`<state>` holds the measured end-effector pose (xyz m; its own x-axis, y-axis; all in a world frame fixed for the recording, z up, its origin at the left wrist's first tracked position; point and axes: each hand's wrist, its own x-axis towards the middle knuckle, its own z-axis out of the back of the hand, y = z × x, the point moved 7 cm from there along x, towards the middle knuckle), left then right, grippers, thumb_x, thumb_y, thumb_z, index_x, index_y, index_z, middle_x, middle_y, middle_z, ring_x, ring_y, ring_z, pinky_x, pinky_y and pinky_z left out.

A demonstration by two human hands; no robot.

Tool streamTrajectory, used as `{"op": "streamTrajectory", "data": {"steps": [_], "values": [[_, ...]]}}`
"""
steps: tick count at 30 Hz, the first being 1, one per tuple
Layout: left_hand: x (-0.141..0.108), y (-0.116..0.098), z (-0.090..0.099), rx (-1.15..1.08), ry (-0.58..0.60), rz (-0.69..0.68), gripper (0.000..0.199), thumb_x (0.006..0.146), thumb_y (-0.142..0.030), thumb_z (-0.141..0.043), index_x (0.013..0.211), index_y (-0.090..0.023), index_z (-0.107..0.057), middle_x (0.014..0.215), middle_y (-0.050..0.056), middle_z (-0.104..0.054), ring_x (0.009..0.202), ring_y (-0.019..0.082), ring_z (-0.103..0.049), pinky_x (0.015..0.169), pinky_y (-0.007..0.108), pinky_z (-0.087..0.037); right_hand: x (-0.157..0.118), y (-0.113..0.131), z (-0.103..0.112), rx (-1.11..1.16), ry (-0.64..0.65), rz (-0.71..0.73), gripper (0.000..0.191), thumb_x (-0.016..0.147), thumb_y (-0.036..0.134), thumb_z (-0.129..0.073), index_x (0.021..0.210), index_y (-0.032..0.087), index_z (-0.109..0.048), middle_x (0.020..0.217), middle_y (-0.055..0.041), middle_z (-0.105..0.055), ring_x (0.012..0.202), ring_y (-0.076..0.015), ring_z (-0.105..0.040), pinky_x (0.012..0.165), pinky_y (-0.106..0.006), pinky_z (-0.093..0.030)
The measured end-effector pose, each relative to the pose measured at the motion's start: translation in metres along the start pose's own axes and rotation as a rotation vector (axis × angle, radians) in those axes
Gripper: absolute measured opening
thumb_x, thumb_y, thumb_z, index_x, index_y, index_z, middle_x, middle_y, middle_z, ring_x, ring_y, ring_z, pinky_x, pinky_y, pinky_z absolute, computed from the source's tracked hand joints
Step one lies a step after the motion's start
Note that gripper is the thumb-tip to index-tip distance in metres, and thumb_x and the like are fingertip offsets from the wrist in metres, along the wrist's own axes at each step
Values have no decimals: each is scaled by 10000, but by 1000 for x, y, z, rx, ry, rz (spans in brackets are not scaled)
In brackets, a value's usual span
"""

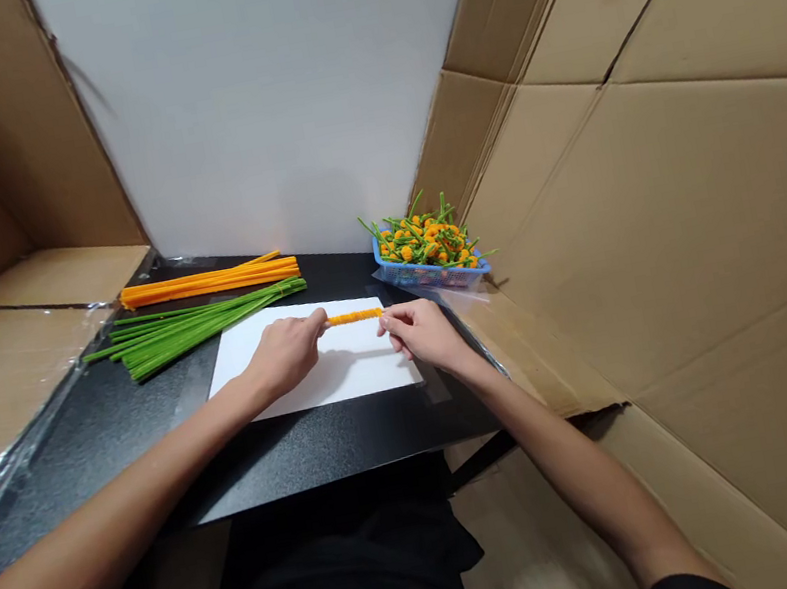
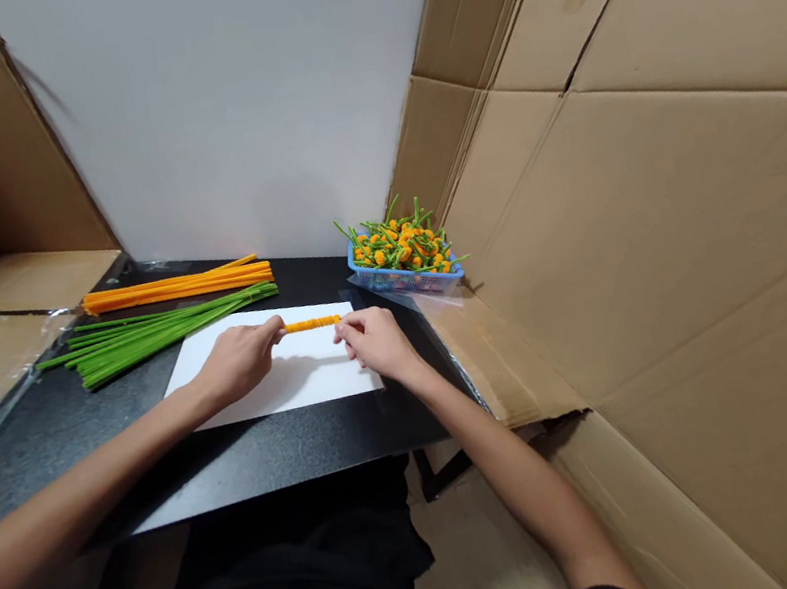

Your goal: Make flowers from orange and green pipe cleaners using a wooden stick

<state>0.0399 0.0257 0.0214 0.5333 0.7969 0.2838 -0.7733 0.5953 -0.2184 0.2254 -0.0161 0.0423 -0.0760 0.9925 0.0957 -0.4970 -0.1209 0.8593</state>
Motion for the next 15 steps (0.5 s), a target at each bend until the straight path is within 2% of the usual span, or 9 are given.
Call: {"op": "streamTrajectory", "data": {"steps": [3, 6, 8, 10, 12, 15], "values": [[1, 3, 7, -269, -77, 26, 267, 977, -301, -346, 799, -192, -511, 633, 32, -566, 576, 173, -491, 580, 280, -278, 3, -34, -16, 563, 79, -159, 321, 749, 454, -740, 830, 147, -689, 603, 9, -588, 467, -64, -457, 433, -194, -301], [1, -2, 3, -602, 18, -33, 379, 994, -411, -335, 699, -193, -431, 594, -3, -495, 551, 132, -443, 583, 255, -316, 9, -56, -13, 801, 81, -254, 350, 606, 379, -877, 765, 142, -674, 547, 44, -543, 442, -30, -408, 392, -147, -288], [1, -8, -2, -785, 162, -84, 418, 992, -479, -340, 698, -193, -418, 586, -22, -457, 527, 111, -403, 559, 240, -319, 11, -60, -6, 814, 97, -283, 345, 565, 329, -909, 718, 144, -662, 530, 49, -533, 430, -18, -391, 371, -124, -266], [-2, -13, -7, -885, 308, -136, 424, 986, -522, -351, 731, -192, -430, 579, -38, -426, 509, 100, -366, 536, 232, -313, 11, -54, 1, 769, 167, -280, 334, 561, 310, -913, 679, 145, -648, 517, 50, -529, 418, -9, -377, 368, -114, -259], [-6, -17, -8, -875, 405, -204, 423, 984, -533, -362, 753, -189, -446, 590, -37, -426, 514, 98, -359, 534, 232, -313, 10, -42, 6, 680, 271, -267, 337, 552, 317, -911, 643, 143, -637, 504, 51, -528, 409, -7, -372, 382, -123, -275], [-9, -21, -7, -704, 424, -307, 402, 987, -484, -376, 733, -184, -458, 620, -18, -462, 550, 109, -381, 563, 242, -313, 10, -24, 14, 417, 399, -244, 335, 530, 346, -901, 606, 132, -655, 506, 36, -550, 434, -34, -424, 404, -161, -287]]}}
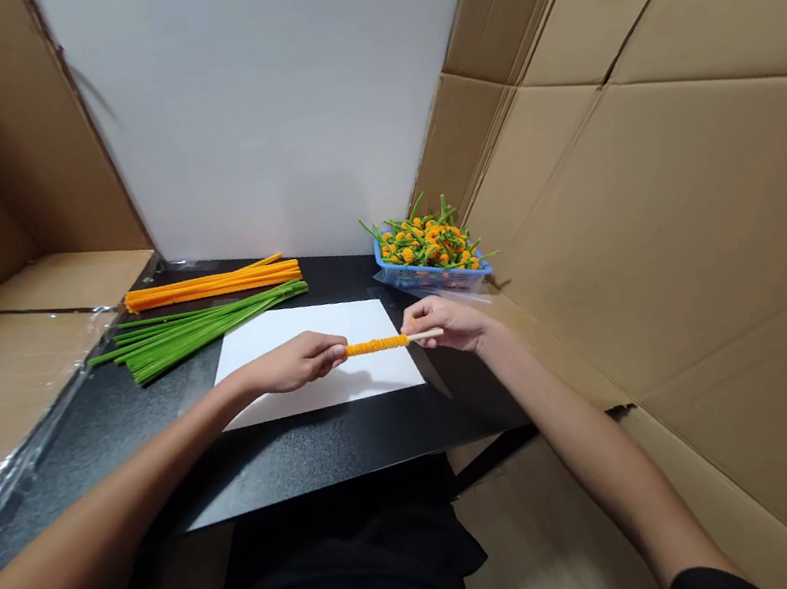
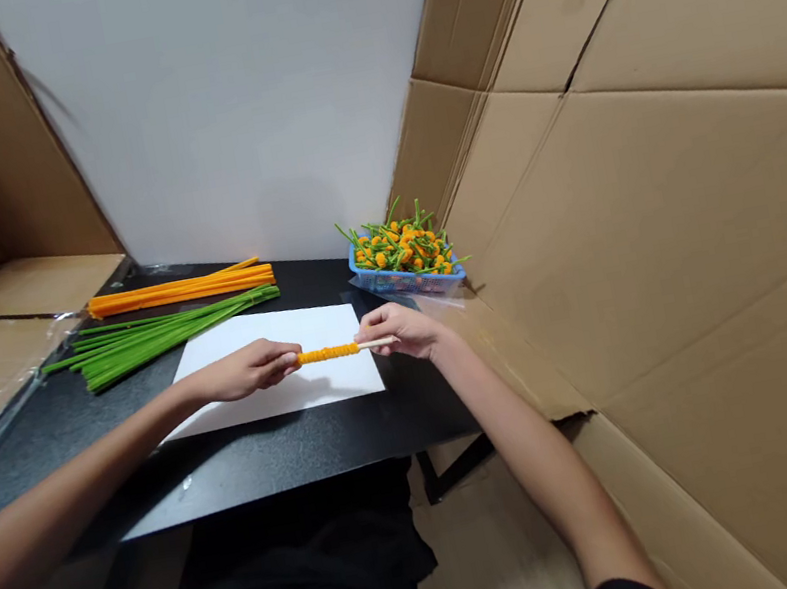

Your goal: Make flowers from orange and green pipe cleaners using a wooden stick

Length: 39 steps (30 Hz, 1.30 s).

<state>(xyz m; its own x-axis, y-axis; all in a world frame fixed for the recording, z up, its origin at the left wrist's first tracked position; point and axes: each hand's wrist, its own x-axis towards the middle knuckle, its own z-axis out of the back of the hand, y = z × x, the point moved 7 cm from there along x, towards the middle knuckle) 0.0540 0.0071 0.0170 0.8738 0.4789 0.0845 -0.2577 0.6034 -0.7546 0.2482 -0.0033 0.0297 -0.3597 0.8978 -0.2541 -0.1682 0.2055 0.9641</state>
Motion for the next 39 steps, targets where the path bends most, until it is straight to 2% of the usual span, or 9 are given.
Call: {"op": "streamTrajectory", "data": {"steps": [4, 9, 12, 16, 24, 28, 33, 36, 39], "values": [[1, 1, -1, 344, -61, 53, 259, 962, -314, -400, 770, -190, -522, 588, -7, -466, 536, 137, -376, 570, 274, -257, -3, 23, 2, -466, -69, 51, 228, 625, 334, -827, 611, 134, -718, 485, 27, -556, 478, -63, -449, 474, -203, -301], [0, 9, 12, 589, -341, 278, 179, 915, -232, -405, 853, -200, -569, 611, 28, -502, 539, 181, -402, 574, 297, -205, -18, 50, -5, -976, -653, 390, 129, 768, 250, -698, 699, 177, -778, 687, -40, -699, 649, -143, -583, 613, -266, -395], [-2, 10, 19, 383, -502, 268, 245, 955, -297, -371, 771, -203, -504, 592, 17, -498, 550, 173, -425, 577, 283, -245, -26, 47, -19, -861, -858, 595, 203, 860, 276, -622, 810, 180, -794, 789, -65, -734, 701, -169, -627, 684, -293, -462], [1, 15, 13, -97, -597, 227, 333, 972, -361, -363, 691, -195, -428, 581, -5, -478, 531, 128, -413, 557, 240, -289, -20, 25, -11, -292, -955, 704, 180, 808, 337, -715, 839, 168, -771, 826, -60, -754, 752, -182, -683, 741, -305, -545], [13, 14, -25, -956, -314, 228, 271, 977, -340, -435, 762, -176, -450, 505, -88, -281, 438, 58, -162, 437, 171, -146, 15, 2, 0, 649, -632, 509, 218, 588, 191, -881, 662, 175, -677, 798, -17, -764, 793, -142, -707, 823, -296, -590], [11, 10, -30, -1138, -145, 196, 228, 945, -303, -502, 765, -168, -458, 510, -100, -233, 451, 53, -114, 423, 153, -145, 21, 2, -6, 806, -416, 447, 282, 595, 138, -884, 660, 207, -618, 801, 35, -741, 775, -107, -685, 795, -252, -579], [6, -4, -49, -1218, 98, 177, 196, 912, -240, -549, 753, -151, -477, 503, -105, -232, 444, 39, -86, 415, 143, -151, 14, 19, -30, 768, -49, 600, 413, 553, 199, -929, 622, 223, -522, 725, 80, -639, 705, -83, -619, 714, -200, -553], [6, -5, -52, -1234, 96, 161, 234, 930, -273, -538, 741, -158, -463, 493, -104, -231, 434, 39, -89, 409, 146, -140, 13, 19, -37, 747, -40, 600, 410, 533, 199, -933, 641, 231, -538, 767, 81, -667, 745, -91, -639, 771, -217, -557], [8, -1, -45, -1217, 30, 127, 273, 949, -333, -528, 748, -162, -459, 499, -105, -221, 442, 40, -76, 412, 147, -139, 17, 11, -29, 711, -199, 518, 313, 621, 203, -879, 687, 238, -576, 824, 65, -717, 814, -120, -678, 852, -284, -562]]}}
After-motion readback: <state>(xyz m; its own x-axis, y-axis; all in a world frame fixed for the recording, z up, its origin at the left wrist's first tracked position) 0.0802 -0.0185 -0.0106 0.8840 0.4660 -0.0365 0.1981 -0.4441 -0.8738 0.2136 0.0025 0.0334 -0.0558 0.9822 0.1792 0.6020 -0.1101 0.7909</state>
